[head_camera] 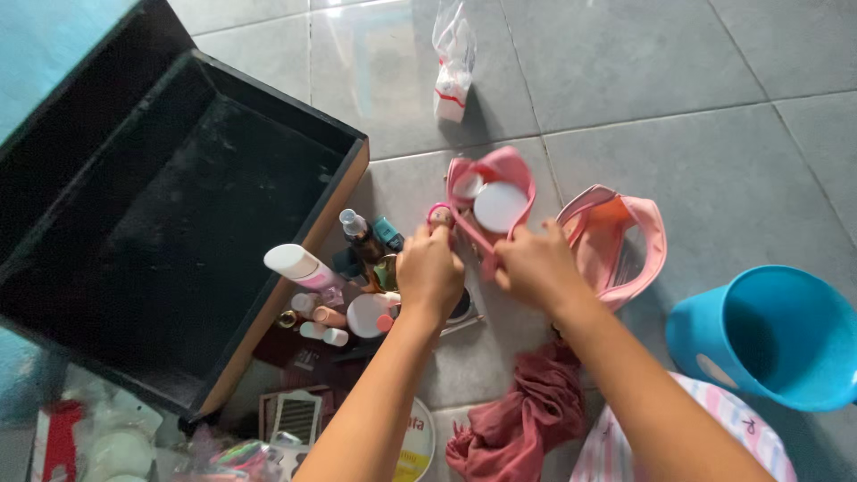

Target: The person sits on the floor and organizes various cosmetic items, including lipsticks, brushes, and small containers, into a pink cosmetic bag. They wipe some items with a cloth before placing them inside.

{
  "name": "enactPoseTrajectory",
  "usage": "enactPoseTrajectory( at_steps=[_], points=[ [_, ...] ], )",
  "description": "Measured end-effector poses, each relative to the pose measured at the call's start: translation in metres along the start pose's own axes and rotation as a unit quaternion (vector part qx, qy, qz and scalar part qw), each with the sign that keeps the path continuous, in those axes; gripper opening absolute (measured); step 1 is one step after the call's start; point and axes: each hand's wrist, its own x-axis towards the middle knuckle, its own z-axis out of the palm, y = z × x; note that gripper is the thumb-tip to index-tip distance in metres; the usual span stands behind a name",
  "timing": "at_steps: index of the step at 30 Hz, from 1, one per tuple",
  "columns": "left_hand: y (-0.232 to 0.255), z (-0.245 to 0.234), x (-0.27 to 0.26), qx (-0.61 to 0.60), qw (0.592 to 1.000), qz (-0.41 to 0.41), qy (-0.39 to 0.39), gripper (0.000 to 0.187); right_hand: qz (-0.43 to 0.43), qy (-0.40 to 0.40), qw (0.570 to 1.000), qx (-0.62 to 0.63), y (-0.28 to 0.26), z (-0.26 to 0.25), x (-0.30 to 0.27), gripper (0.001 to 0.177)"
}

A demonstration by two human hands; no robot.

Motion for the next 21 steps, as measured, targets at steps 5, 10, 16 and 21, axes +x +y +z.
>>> enactPoseTrajectory(
  at_steps=[5, 10, 16, 21],
  points=[
    [0.014, -0.043, -0.062, -0.088, 0.995, 0.047, 0.003, 0.022, -0.014, 0.000, 1.000, 0.021, -0.041, -0.022, -0.053, 0.015],
    [0.037, -0.053, -0.115, -0.074, 0.987, 0.140, 0.005, 0.036, 0.030, -0.204, 0.978, 0.024, -0.057, -0.054, -0.094, 0.018],
    [0.048, -0.045, -0.150, 0.058, 0.987, 0.133, -0.075, 0.065, 0.131, -0.107, 0.982, 0.086, -0.024, -0.085, -0.098, 0.041],
    [0.046, -0.031, -0.157, 0.084, 0.986, 0.139, -0.046, 0.064, 0.059, -0.036, 0.996, -0.049, -0.028, -0.069, -0.089, 0.096]
  ],
)
